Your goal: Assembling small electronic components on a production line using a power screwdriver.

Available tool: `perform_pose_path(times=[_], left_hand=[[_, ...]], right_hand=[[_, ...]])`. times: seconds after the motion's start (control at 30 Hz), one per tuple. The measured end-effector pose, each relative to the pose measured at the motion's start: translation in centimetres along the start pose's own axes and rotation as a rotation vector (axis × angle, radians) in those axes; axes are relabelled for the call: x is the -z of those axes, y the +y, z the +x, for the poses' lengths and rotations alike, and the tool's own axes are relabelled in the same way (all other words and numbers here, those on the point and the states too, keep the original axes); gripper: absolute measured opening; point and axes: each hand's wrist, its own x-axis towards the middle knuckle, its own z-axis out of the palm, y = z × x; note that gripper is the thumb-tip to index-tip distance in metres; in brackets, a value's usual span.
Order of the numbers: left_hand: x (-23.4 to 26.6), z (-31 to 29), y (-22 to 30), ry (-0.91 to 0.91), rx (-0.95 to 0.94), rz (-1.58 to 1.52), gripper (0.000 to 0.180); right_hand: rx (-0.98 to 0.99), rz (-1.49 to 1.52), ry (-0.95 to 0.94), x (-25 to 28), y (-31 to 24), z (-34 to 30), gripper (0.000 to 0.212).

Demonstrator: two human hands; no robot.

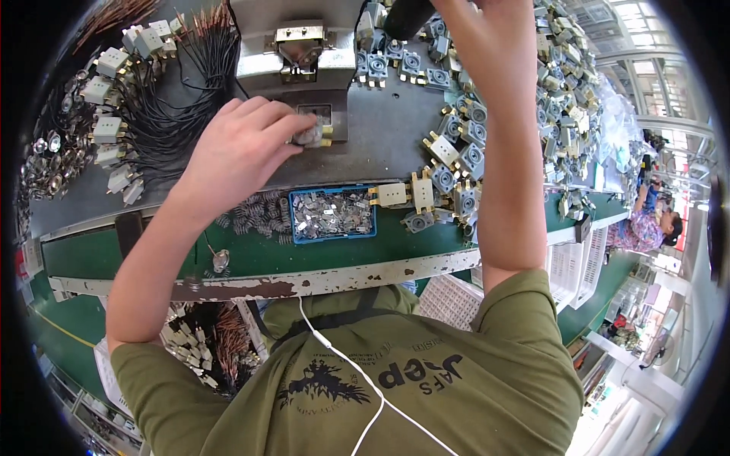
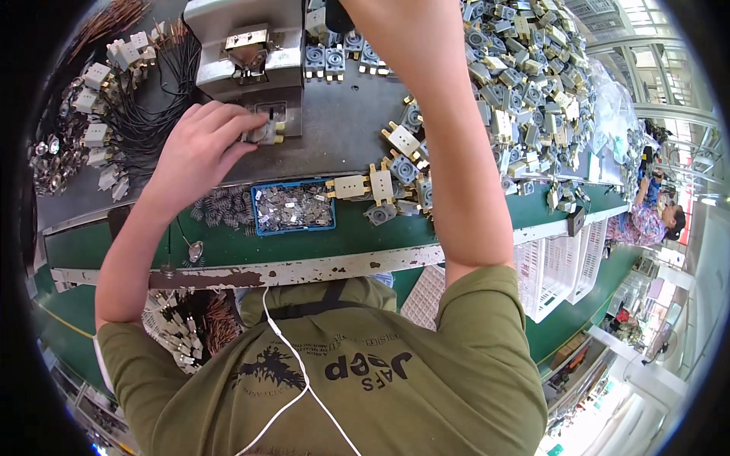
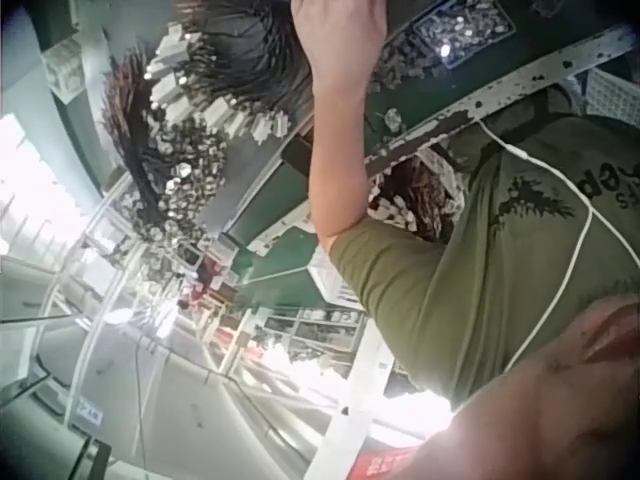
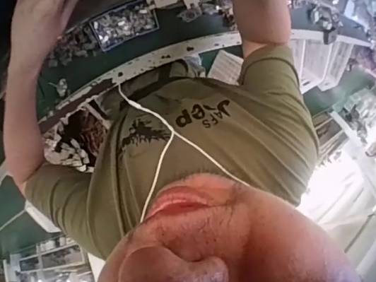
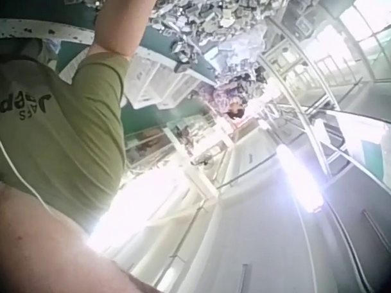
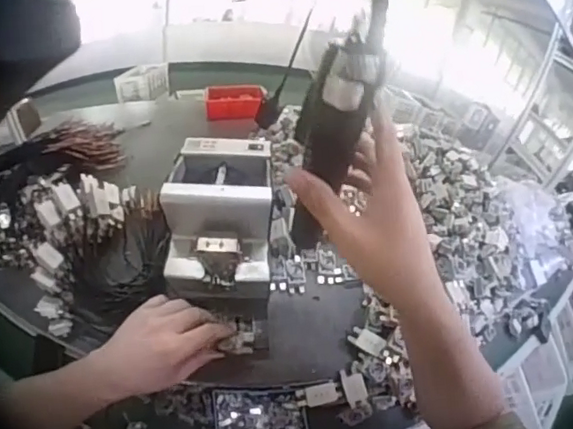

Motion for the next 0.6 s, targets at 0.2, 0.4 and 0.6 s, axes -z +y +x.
perform_pose_path(times=[0.2, 0.4, 0.6], left_hand=[[7.6, -5.2, -5.7, 0.571, 0.361, 0.118, 0.037], [9.4, -8.0, -11.4, 0.274, 0.397, 0.632, 0.027], [6.9, -3.3, -4.1, 0.391, 0.202, 0.448, 0.02]], right_hand=[[-0.108, -0.694, -0.499, 4.8, 5.7, -6.5, 0.038], [0.039, -0.856, -0.705, 4.0, 9.4, -7.9, 0.039], [-0.037, -0.479, -0.482, 4.6, 2.7, -8.3, 0.049]])
